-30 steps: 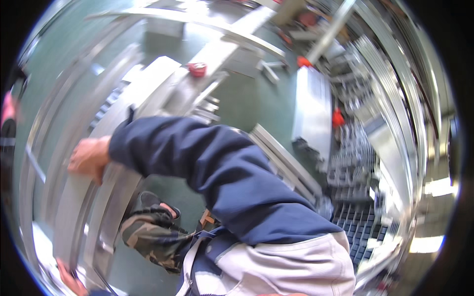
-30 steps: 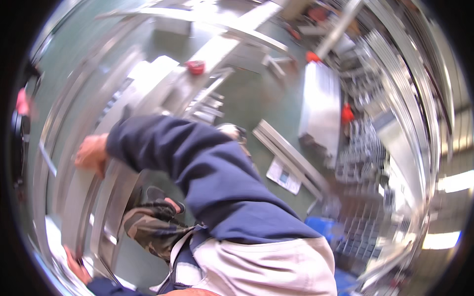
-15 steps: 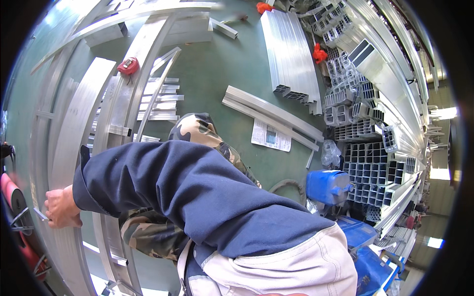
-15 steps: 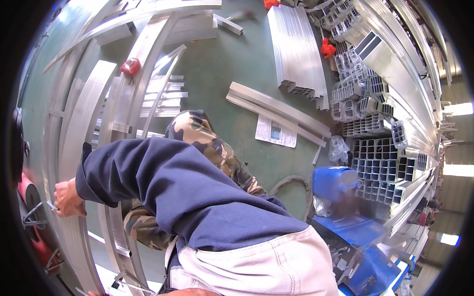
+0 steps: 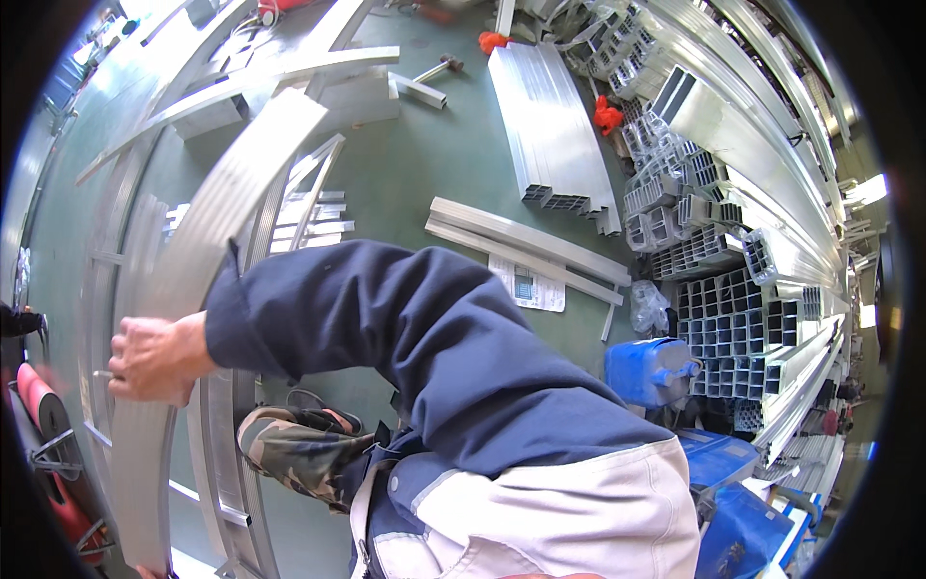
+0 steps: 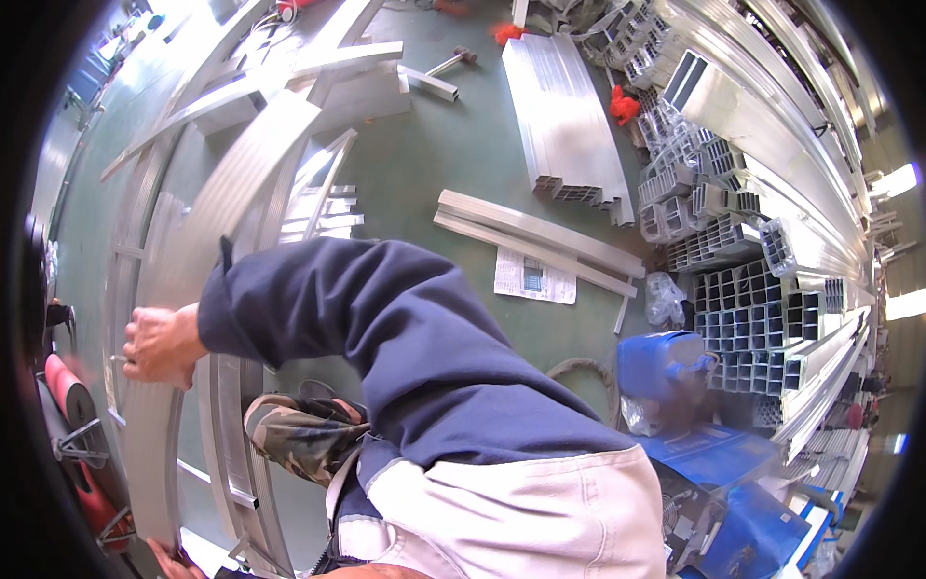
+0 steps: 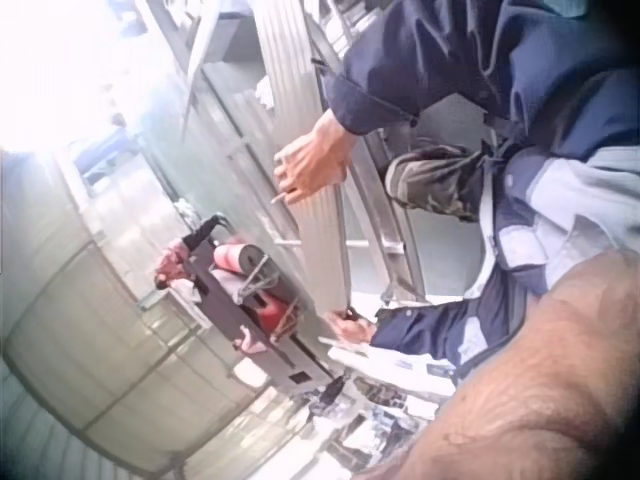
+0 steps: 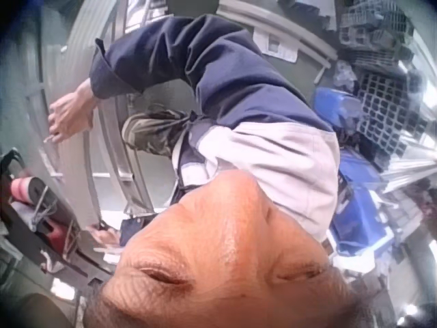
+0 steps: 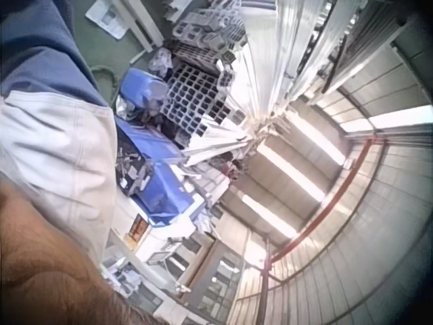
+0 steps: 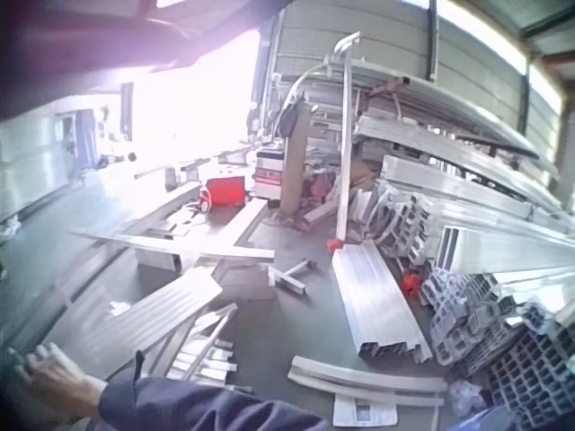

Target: The person measures and marks a flat metal sheet using a tape measure and a triangular ruler, then uses a pencil to draw lines along the edges. The person handles the sheet and tools directly without visible power tools.

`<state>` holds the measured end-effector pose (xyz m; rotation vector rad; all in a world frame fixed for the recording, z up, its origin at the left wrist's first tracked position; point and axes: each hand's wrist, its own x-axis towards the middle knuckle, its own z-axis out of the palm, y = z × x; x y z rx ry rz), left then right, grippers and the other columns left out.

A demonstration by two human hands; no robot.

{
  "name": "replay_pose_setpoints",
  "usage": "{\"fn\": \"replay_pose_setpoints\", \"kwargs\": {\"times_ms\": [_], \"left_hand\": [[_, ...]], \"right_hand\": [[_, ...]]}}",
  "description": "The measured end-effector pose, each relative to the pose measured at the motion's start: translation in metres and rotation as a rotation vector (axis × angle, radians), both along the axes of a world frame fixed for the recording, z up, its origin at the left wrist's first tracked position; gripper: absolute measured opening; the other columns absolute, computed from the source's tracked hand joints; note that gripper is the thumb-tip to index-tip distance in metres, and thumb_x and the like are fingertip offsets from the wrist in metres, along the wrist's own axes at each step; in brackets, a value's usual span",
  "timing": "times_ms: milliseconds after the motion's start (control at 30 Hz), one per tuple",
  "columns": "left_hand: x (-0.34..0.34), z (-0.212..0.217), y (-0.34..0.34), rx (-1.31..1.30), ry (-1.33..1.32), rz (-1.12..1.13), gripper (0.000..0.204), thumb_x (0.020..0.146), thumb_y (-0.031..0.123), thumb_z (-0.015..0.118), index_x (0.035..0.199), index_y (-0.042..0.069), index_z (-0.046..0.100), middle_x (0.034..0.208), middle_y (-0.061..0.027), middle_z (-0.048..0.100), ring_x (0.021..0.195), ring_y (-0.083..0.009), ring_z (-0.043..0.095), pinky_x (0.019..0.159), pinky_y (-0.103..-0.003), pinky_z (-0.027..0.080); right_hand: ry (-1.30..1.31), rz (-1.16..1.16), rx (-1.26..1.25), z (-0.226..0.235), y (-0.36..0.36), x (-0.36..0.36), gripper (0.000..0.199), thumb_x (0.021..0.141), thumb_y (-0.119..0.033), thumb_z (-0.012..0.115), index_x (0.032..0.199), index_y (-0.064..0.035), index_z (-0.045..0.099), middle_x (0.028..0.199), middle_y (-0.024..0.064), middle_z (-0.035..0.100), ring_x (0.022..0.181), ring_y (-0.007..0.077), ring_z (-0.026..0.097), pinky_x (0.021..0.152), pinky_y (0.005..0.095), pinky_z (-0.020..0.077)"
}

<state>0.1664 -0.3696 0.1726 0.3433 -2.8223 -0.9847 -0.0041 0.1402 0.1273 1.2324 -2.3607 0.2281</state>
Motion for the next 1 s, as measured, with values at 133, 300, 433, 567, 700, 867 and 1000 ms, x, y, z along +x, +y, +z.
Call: {"fn": "replay_pose_setpoints", "kwargs": {"times_ms": [133, 300, 433, 567, 700, 867, 1000], "left_hand": [[-0.036, -0.028, 0.055, -0.004, 0.243, -0.005, 0.039, 0.098, 0.030, 0.071, 0.125, 0.003, 0.063, 0.104, -0.0162, 0.067, 0.087, -0.0284, 0.062, 0.085, -0.045, 0.050], [-0.089, -0.081, 0.107, 0.793, 0.218, -0.065, 0.048, 0.108, 0.031, 0.056, 0.145, 0.000, 0.054, 0.144, -0.0080, 0.059, 0.132, -0.0192, 0.054, 0.112, -0.034, 0.039], [-0.095, -0.074, 0.199, 0.750, 0.166, -0.232, 0.046, 0.108, 0.030, 0.058, 0.141, -0.002, 0.055, 0.133, -0.0085, 0.063, 0.120, -0.0163, 0.059, 0.105, -0.031, 0.045], [-0.103, -0.083, 0.290, 0.735, 0.131, -0.286, 0.044, 0.108, 0.028, 0.059, 0.136, -0.006, 0.055, 0.126, -0.0097, 0.063, 0.113, -0.0155, 0.059, 0.102, -0.030, 0.046], [-0.121, -0.090, 0.374, 0.695, 0.000, -0.393, 0.045, 0.106, 0.030, 0.063, 0.138, -0.002, 0.055, 0.125, -0.0077, 0.064, 0.113, -0.0141, 0.061, 0.100, -0.028, 0.049], [-0.157, -0.122, 0.471, 0.780, -0.229, -0.517, 0.043, 0.105, 0.025, 0.065, 0.137, -0.002, 0.055, 0.120, -0.0057, 0.064, 0.109, -0.0125, 0.062, 0.094, -0.026, 0.051], [-0.164, -0.162, 0.556, 0.752, -0.193, -0.595, 0.050, 0.103, 0.020, 0.067, 0.143, -0.005, 0.050, 0.127, -0.0099, 0.063, 0.113, -0.0159, 0.061, 0.097, -0.030, 0.048]], "right_hand": [[0.035, -0.122, -0.004, -0.008, 0.067, 0.025, 0.067, 0.066, -0.043, 0.085, 0.118, -0.0084, 0.061, 0.109, 0.0098, 0.068, 0.107, 0.0296, 0.065, 0.086, 0.0465, 0.0505], [0.028, -0.261, -0.015, -0.005, 0.160, 0.068, 0.085, 0.066, -0.042, 0.087, 0.137, -0.0079, 0.056, 0.113, 0.0128, 0.067, 0.106, 0.0301, 0.066, 0.090, 0.0447, 0.0534], [0.038, -0.334, -0.045, -0.003, 0.220, 0.098, 0.086, 0.068, -0.036, 0.089, 0.142, -0.0096, 0.053, 0.122, 0.0136, 0.065, 0.111, 0.0302, 0.064, 0.095, 0.0450, 0.0527], [0.011, -0.416, -0.111, -0.039, 0.278, 0.105, 0.091, 0.067, -0.036, 0.092, 0.144, -0.0096, 0.051, 0.127, 0.0131, 0.064, 0.116, 0.0313, 0.062, 0.103, 0.0463, 0.0506], [-0.090, -0.541, -0.049, -0.066, 0.346, 0.122, 0.090, 0.072, -0.035, 0.091, 0.147, -0.0091, 0.049, 0.133, 0.0152, 0.062, 0.122, 0.0320, 0.059, 0.107, 0.0457, 0.0476], [-0.158, -0.659, -0.024, -0.105, 0.435, 0.143, 0.090, 0.074, -0.036, 0.090, 0.148, -0.0101, 0.047, 0.134, 0.0166, 0.061, 0.125, 0.0351, 0.059, 0.109, 0.0473, 0.0456], [-0.262, -0.731, -0.021, -0.137, 0.504, 0.161, 0.090, 0.072, -0.034, 0.091, 0.146, -0.0093, 0.048, 0.133, 0.0180, 0.061, 0.124, 0.0368, 0.059, 0.109, 0.0480, 0.0442]]}}
